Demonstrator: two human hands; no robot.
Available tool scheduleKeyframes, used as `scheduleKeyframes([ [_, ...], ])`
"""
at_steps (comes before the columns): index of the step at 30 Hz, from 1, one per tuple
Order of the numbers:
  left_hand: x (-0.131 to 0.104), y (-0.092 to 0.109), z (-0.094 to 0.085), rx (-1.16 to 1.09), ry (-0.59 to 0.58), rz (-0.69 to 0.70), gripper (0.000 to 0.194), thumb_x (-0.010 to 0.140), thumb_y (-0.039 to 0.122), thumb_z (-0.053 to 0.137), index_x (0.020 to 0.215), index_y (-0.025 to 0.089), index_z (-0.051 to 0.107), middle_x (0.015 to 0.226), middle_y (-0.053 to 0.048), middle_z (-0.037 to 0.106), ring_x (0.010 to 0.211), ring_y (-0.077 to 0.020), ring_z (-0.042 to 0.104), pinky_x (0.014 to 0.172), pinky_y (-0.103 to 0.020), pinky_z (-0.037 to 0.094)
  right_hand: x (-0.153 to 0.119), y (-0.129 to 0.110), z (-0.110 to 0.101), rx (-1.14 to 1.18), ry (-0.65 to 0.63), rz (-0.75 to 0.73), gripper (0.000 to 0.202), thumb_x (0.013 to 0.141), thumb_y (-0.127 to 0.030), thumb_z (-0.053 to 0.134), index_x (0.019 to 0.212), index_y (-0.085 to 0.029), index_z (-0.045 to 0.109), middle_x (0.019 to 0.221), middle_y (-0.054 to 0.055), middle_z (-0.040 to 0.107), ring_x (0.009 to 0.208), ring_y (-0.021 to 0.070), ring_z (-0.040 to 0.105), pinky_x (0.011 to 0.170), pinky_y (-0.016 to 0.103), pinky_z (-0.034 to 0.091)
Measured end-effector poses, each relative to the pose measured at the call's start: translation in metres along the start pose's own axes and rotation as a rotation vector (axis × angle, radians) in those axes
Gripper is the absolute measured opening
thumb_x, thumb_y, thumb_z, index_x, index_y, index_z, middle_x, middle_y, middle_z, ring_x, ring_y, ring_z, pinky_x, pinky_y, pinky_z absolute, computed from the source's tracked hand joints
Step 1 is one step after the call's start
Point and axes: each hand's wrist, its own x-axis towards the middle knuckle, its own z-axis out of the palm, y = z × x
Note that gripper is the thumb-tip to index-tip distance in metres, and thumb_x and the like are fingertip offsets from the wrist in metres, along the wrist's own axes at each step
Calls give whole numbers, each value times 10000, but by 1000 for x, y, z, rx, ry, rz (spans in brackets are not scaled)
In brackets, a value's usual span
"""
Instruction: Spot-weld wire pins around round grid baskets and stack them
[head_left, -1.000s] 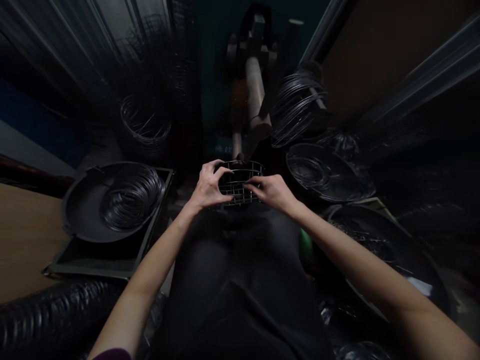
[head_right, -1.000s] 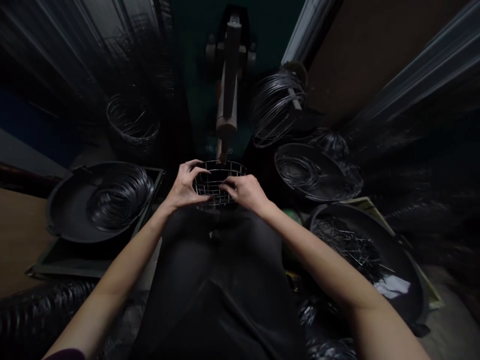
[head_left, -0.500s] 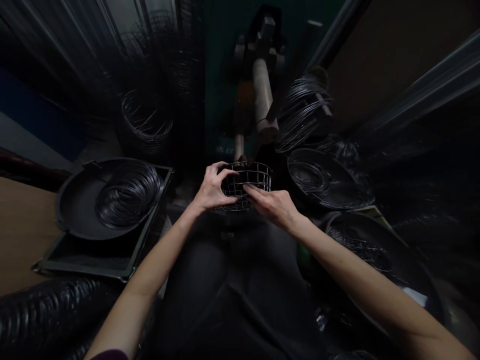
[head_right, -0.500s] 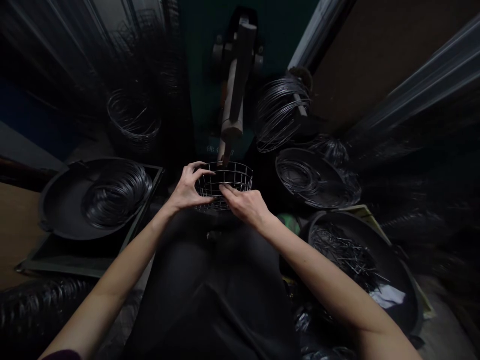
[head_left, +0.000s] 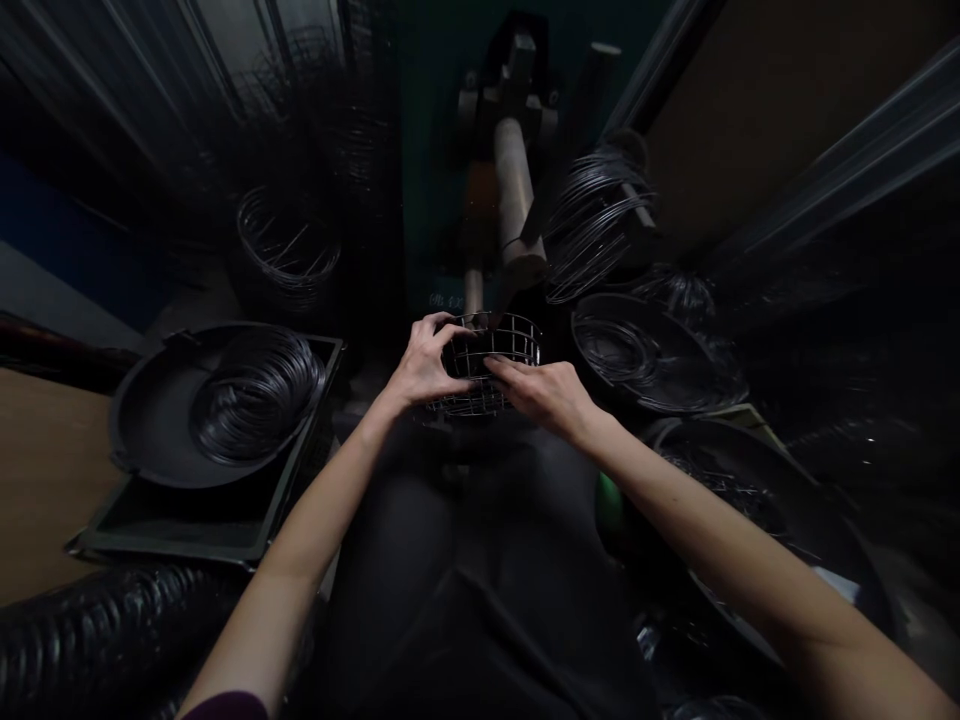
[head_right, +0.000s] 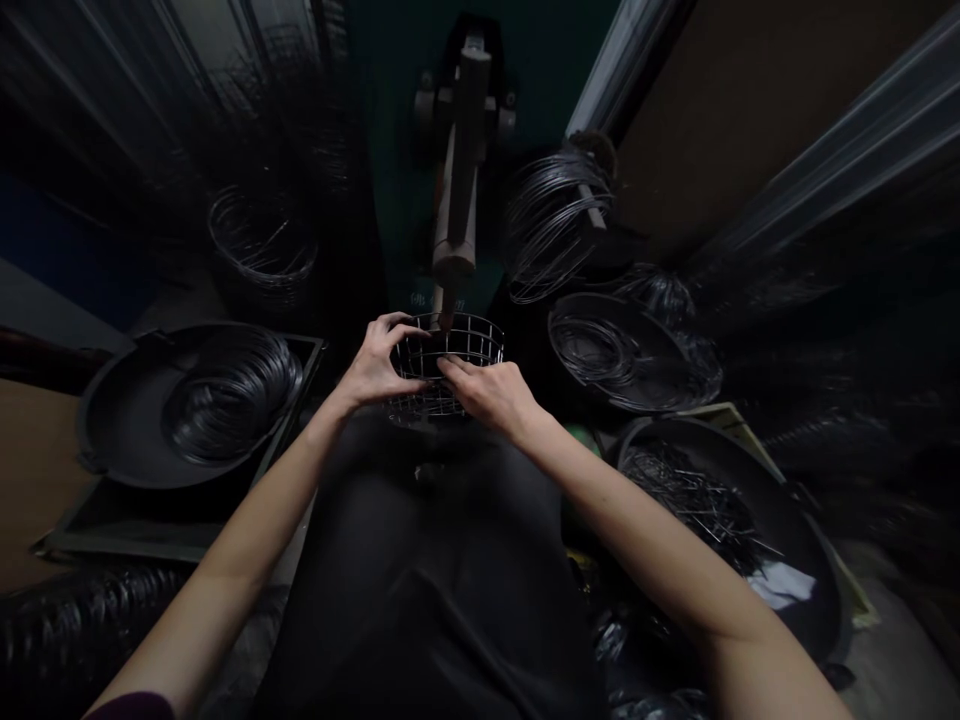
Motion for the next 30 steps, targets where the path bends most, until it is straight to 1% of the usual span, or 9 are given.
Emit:
scheduleKeyframes([
  [4, 1, 0, -2, 13, -8, -9, 674, 562, 341, 881, 1174, 222, 626, 1289, -101, 483, 1247, -315, 469, 1100, -498, 409, -2, 1, 4, 45, 13, 29, 367, 994, -298, 462, 1327, -238, 605, 1242, 50, 687, 828, 166, 716, 528, 229, 400],
  [7, 3, 2, -3, 16, -11, -40, 681, 545, 354, 891, 1163, 239, 629, 1273, -83, 499, 1232, -308, 480, 1096, -496, 414, -10, 1, 8, 120, 100, 77, 340, 995, -314, 472, 1291, -247, 625, 1189, 43, 718, 838, 146, 705, 563, 223, 417],
  [10, 8, 2, -5, 8, -29, -55, 672, 549, 351, 890, 1159, 248, 628, 1271, -73, 502, 1225, -302, 490, 1097, -493, 415, -13, 2, 13, 164, 207, 175, 256, 988, -313, 491, 1119, -231, 695, 1102, 47, 733, 837, 131, 676, 591, 212, 416],
  [14, 22, -4, -7, 39, -17, -73, 666, 552, 335, 888, 1157, 235, 630, 1269, -76, 499, 1221, -298, 493, 1101, -488, 410, -2, 11, 20, 195, 257, 272, 214, 959, -350, 540, 964, -209, 701, 980, 59, 680, 747, 131, 598, 558, 222, 362],
  [18, 31, -12, -7, 20, -16, -68, 633, 566, 368, 886, 1131, 230, 638, 1240, -71, 526, 1214, -287, 495, 1097, -487, 406, 8, 19, 25, 258, 281, 288, 230, 956, -367, 532, 951, -201, 690, 925, 61, 631, 739, 146, 556, 575, 237, 352],
  [22, 39, -18, -8, 2, -8, -59, 661, 556, 380, 883, 1145, 215, 634, 1256, -80, 516, 1209, -292, 491, 1090, -475, 399, 13, 23, 28, 295, 292, 316, 234, 946, -370, 537, 946, -193, 690, 923, 70, 620, 755, 167, 562, 612, 257, 387],
  [27, 62, -22, -9, -1, -18, -84, 657, 520, 356, 891, 1108, 215, 634, 1201, -70, 536, 1162, -311, 516, 1060, -509, 416, 42, 31, 27, 378, 309, 397, 225, 922, -372, 560, 936, -191, 694, 931, 87, 635, 795, 202, 597, 677, 300, 458],
  [29, 67, -22, -9, -4, -21, -85, 639, 536, 366, 889, 1096, 199, 631, 1188, -86, 547, 1158, -317, 523, 1049, -508, 427, 40, 36, 24, 449, 347, 412, 234, 909, -388, 575, 954, -189, 689, 927, 85, 659, 802, 204, 614, 718, 314, 483],
  [30, 67, -24, -10, -10, -17, -83, 654, 547, 380, 888, 1114, 192, 622, 1203, -99, 547, 1177, -323, 517, 1055, -508, 423, 29, 39, 22, 491, 371, 418, 251, 903, -405, 578, 974, -190, 686, 935, 83, 675, 817, 206, 627, 745, 321, 493],
])
